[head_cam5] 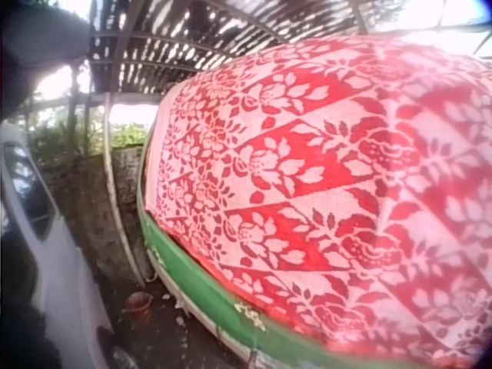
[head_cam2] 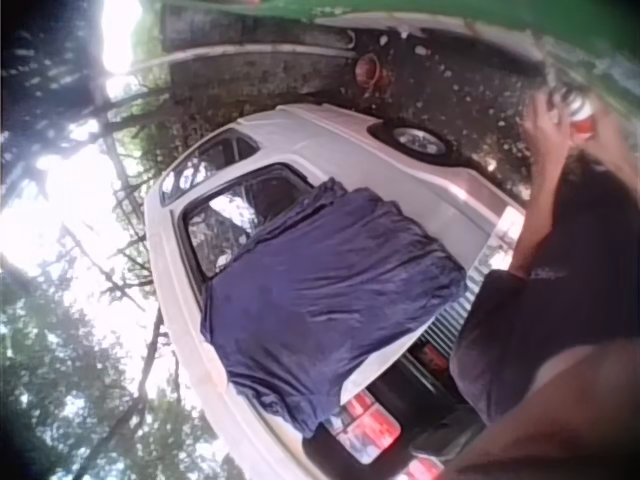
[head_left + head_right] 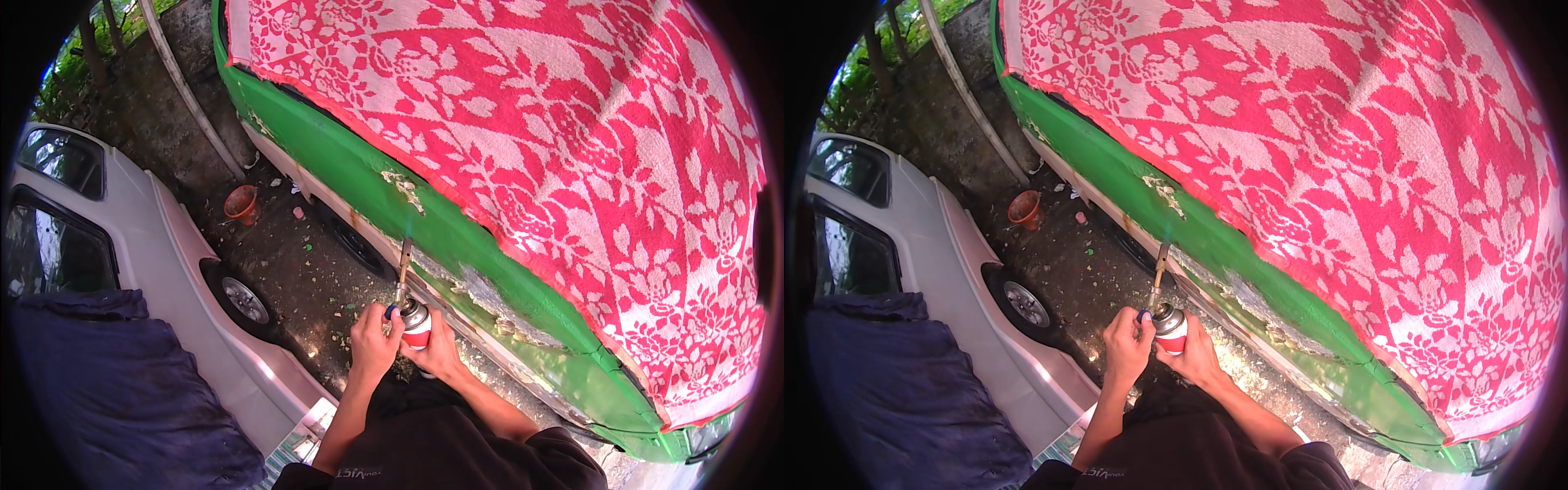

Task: The person scrapes a green vehicle panel with a chisel and hammer, then ignites a blowtorch and applies heat to the same area. The person works on a narrow section of the panel while a patterned cloth covers the upper surface.

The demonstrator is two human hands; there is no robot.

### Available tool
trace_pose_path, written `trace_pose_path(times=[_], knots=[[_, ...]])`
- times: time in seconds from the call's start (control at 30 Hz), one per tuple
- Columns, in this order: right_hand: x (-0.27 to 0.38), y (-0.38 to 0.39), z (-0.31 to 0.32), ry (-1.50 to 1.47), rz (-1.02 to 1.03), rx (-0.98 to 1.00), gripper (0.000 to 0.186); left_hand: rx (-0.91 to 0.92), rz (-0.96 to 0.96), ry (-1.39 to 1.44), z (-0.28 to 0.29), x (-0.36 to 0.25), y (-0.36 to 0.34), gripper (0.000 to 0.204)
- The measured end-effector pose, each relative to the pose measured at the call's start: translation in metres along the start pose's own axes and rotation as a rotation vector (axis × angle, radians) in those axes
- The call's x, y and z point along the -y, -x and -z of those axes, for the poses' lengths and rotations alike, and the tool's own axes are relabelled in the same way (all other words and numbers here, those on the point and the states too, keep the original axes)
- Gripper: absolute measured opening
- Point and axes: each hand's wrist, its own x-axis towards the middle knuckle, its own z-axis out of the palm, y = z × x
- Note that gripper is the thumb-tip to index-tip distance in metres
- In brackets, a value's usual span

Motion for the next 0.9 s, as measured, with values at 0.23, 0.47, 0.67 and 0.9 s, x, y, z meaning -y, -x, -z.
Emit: trace_pose_path(times=[0.23, 0.47, 0.67, 0.9], knots=[[0.006, -0.004, -0.001, -0.006, 0.027, 0.003, 0.081, -0.023, -0.073, -0.003, 0.003, -0.003, -0.002, 0.014], [0.002, -0.005, -0.006, -0.003, 0.015, 0.0, 0.082, -0.081, -0.027, -0.003, -0.002, -0.005, -0.001, 0.018], [0.002, -0.005, -0.007, 0.005, 0.058, -0.009, 0.082, -0.133, 0.008, -0.011, -0.006, -0.005, 0.002, 0.022], [0.002, -0.007, -0.005, 0.013, 0.059, -0.008, 0.082, -0.134, 0.022, -0.006, -0.007, -0.005, 0.001, 0.024]])
